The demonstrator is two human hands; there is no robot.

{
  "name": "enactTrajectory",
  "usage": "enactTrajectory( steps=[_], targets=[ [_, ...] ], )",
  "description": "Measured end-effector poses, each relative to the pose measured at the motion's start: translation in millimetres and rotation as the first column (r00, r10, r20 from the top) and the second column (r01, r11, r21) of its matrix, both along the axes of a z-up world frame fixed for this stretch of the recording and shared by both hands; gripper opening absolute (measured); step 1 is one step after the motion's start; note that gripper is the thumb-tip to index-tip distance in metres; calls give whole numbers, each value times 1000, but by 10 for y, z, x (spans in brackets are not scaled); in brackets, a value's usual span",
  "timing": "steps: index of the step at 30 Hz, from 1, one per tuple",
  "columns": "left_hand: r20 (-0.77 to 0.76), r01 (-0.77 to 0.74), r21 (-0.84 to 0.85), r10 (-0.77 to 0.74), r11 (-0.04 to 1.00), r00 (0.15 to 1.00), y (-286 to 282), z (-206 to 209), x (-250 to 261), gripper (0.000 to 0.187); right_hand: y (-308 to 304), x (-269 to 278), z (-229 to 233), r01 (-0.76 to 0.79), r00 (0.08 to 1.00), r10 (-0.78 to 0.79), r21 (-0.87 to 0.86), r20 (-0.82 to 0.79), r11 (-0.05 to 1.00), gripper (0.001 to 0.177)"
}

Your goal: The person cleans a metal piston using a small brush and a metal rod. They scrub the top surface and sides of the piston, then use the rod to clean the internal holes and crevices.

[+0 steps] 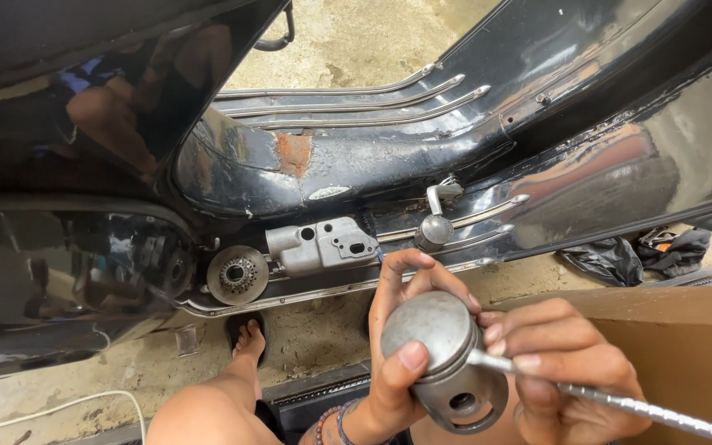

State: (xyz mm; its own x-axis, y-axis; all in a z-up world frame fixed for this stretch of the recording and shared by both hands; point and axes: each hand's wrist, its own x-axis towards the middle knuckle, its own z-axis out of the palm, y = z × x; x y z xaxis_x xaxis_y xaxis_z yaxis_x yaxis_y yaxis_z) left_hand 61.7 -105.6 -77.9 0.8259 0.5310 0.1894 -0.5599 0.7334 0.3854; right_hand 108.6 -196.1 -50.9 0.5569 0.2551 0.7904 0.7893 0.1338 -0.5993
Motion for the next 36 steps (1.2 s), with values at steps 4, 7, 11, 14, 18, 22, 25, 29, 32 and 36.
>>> enactTrajectory(
  steps=[4, 7, 11, 14, 18, 22, 25, 29, 32, 36],
  targets=[
    [-4, -29, 14, 29, 999, 1000, 24, 22, 18, 69, -64, 0, 54, -60, 998, 59, -84, -13, 995, 16],
    [0, -52, 31, 52, 998, 999, 41, 18, 37, 66, -32, 90, 68, -86, 992, 98, -134, 84, 987, 18],
    [-14, -70, 43, 71, 997, 997, 42, -3, 59, 63, -6, 113, 86, -83, 990, 100, -165, 101, 983, 19],
    [-44, -80, 65, 83, 995, 996, 33, 1, 68, 65, -46, 163, 35, -138, 982, 154, -137, 113, 981, 16],
    [-50, -42, 34, 44, 999, 998, 17, -14, 79, 66, -11, 121, 44, -78, 989, 90, -99, 121, 992, 18],
    [-33, 1, -14, -2, 1000, 999, 1, -28, 75, 65, -8, 73, 35, -32, 996, 39, -79, 85, 996, 20],
    [-7, 31, -65, -32, 997, 999, -7, -138, 100, 68, 63, 31, 64, 1, 998, 2, -48, 64, 999, 16],
    [6, 17, -12, -17, 1000, 1000, 41, -63, 83, 66, 5, 126, 87, -70, 989, 85, -127, 118, 989, 11],
    [43, 49, -67, -47, 997, 998, 36, -47, 67, 66, 62, 30, 70, -38, 996, 40, -31, 76, 999, 20],
    [6, -1, -18, 1, 1000, 1000, 46, 32, 21, 69, 12, -34, 170, -45, 996, 51, -85, 69, 995, 20]
  ],
)
